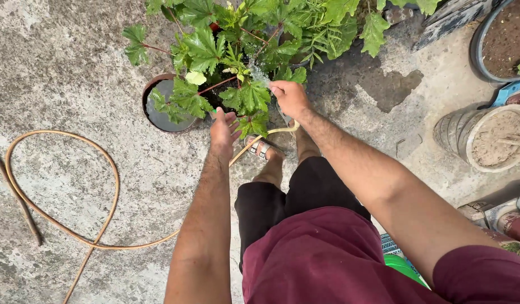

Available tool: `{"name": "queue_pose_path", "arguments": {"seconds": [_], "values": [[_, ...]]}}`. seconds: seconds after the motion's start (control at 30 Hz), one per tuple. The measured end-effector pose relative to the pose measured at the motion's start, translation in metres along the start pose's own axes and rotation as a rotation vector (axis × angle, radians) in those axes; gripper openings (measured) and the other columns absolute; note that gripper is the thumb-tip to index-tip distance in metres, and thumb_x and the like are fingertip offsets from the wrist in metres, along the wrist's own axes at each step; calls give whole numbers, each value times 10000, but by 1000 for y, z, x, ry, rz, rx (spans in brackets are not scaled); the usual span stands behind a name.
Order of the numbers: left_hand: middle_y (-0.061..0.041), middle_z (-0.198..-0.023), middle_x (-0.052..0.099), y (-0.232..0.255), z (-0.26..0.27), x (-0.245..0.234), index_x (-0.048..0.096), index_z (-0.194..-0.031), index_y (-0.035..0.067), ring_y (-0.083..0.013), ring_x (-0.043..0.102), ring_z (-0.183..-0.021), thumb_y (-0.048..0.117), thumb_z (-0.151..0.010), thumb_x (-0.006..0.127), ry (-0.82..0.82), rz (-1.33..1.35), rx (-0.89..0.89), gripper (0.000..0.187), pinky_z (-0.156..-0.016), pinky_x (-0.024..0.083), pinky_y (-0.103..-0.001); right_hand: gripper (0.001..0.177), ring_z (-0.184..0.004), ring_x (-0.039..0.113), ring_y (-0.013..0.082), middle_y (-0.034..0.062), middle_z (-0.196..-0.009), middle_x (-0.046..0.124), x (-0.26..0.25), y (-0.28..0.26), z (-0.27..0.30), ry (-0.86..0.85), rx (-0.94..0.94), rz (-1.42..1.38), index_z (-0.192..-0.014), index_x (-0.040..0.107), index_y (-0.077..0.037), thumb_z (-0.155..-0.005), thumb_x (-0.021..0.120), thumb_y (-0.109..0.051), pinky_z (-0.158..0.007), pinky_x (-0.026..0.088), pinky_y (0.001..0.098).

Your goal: Water several potted plants on a rooftop garden using a hose and hands to direct water.

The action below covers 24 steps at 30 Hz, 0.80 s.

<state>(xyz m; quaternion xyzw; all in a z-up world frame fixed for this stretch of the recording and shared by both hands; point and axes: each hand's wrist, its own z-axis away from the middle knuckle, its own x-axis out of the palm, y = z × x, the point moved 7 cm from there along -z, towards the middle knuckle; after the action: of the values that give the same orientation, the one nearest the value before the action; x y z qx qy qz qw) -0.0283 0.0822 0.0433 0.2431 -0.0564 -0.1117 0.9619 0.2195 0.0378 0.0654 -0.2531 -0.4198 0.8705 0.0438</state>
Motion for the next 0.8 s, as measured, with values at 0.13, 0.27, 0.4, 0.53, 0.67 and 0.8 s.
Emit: {"name": "queue_pose_path", "arguments": {"seconds": [0.13, 0.27, 0.4, 0.53, 0.67, 0.8], "values": [[-185, -1533, 486, 9, 6, -4, 464, -1464, -7, -323, 483, -1418, 553, -1047, 225, 11, 1, 4, 738, -1163, 417, -472, 248, -545, 647, 94, 75, -944, 802, 9, -9, -18, 18, -122, 38, -1239, 745, -116, -1023, 653, -195, -562, 555, 274], [-193, -1532, 483, 8, 4, -8, 462, -1472, -19, -328, 486, -1412, 551, -1053, 221, 0, 18, 18, 747, -1163, 417, -468, 248, -627, 666, 84, 91, -957, 805, 16, 7, -39, 50, -168, 86, -1234, 761, -122, -1013, 681, -202, -611, 550, 289], [-196, -1520, 502, 5, 3, -14, 461, -1466, -20, -318, 502, -1406, 552, -1051, 234, 17, 44, 1, 743, -1162, 425, -462, 251, -659, 685, 82, 48, -1031, 801, 9, -24, -28, 74, -152, 49, -1228, 755, -132, -1002, 667, -196, -638, 572, 299], [-189, -1501, 525, 3, 6, -18, 465, -1464, -15, -317, 518, -1389, 550, -1046, 228, 27, 67, -15, 742, -1156, 427, -464, 256, -635, 657, 94, 24, -1063, 795, 20, -28, -27, 40, -37, 56, -1231, 745, -158, -999, 649, -209, -620, 567, 309], [-197, -1493, 533, 0, 5, -24, 457, -1456, -23, -321, 527, -1384, 545, -1056, 227, 19, 119, 3, 732, -1154, 428, -463, 233, -772, 668, 81, 56, -1104, 794, 43, 5, -55, 45, -194, 50, -1234, 756, -127, -1027, 670, -187, -726, 566, 301], [-212, -1477, 545, -2, 11, -35, 482, -1446, -30, -331, 555, -1358, 531, -1059, 230, 68, 138, -14, 727, -1141, 458, -462, 244, -779, 619, 105, 46, -1121, 790, 47, -38, -38, -18, -166, 93, -1247, 748, -143, -1024, 657, -177, -686, 534, 332]]}}
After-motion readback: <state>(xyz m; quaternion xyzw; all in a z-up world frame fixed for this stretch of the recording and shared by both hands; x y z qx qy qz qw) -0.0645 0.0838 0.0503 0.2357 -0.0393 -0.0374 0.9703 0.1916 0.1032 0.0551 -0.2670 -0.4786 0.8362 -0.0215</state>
